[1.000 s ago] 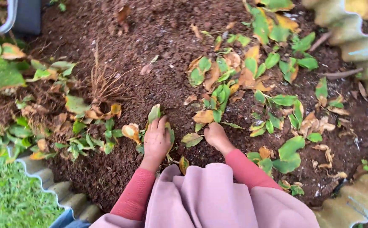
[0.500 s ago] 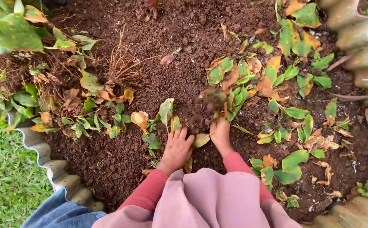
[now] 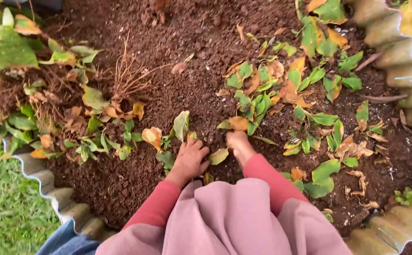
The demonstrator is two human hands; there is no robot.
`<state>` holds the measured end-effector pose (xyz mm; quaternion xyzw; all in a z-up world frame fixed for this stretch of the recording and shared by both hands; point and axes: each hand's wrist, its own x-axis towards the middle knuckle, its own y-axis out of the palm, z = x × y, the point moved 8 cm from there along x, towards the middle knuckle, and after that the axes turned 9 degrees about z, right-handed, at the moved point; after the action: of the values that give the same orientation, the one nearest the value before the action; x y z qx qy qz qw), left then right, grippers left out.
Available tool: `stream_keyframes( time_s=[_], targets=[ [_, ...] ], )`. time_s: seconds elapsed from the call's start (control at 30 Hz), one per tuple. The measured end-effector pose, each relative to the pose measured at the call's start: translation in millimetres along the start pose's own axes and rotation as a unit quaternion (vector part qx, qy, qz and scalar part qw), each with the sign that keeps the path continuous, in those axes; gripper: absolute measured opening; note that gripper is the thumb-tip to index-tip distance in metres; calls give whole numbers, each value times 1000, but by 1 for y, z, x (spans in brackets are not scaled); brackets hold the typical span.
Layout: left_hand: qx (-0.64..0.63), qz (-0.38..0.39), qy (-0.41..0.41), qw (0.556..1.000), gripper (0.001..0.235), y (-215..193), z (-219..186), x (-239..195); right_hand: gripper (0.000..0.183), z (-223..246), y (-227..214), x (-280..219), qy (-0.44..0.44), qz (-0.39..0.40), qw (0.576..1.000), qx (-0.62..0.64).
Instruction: The person kneels at a raised garden bed and pulls plants out of the soil by hand, gripping the stems and lifting each plant with its root ball. They shake soil off the roots, gather the uprooted plants at the edge of the bed, and continue pulling more plants from the soil.
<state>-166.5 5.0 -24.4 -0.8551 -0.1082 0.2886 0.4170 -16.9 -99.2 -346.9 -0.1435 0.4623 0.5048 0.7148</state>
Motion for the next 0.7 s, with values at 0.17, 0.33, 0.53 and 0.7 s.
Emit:
stream_keyframes(
  time_s=[0.17,0.33,0.53,0.7],
  targets=[
    [14,44,-21,999,30,2,0,13,30,72,28,-53,-136,-163,951,-225],
    [38,49,-29,998,30,6,2,25,25,103,42,-97,-177,-194,911,-319],
    [-84,-103,-93,987,21,-37,1,31,23,133,54,-145,-274,-165,903,-287],
    [-133,-147,-71,977,23,-55,-11,52,22,150,31,-203,-216,-118,895,-371]
  ],
)
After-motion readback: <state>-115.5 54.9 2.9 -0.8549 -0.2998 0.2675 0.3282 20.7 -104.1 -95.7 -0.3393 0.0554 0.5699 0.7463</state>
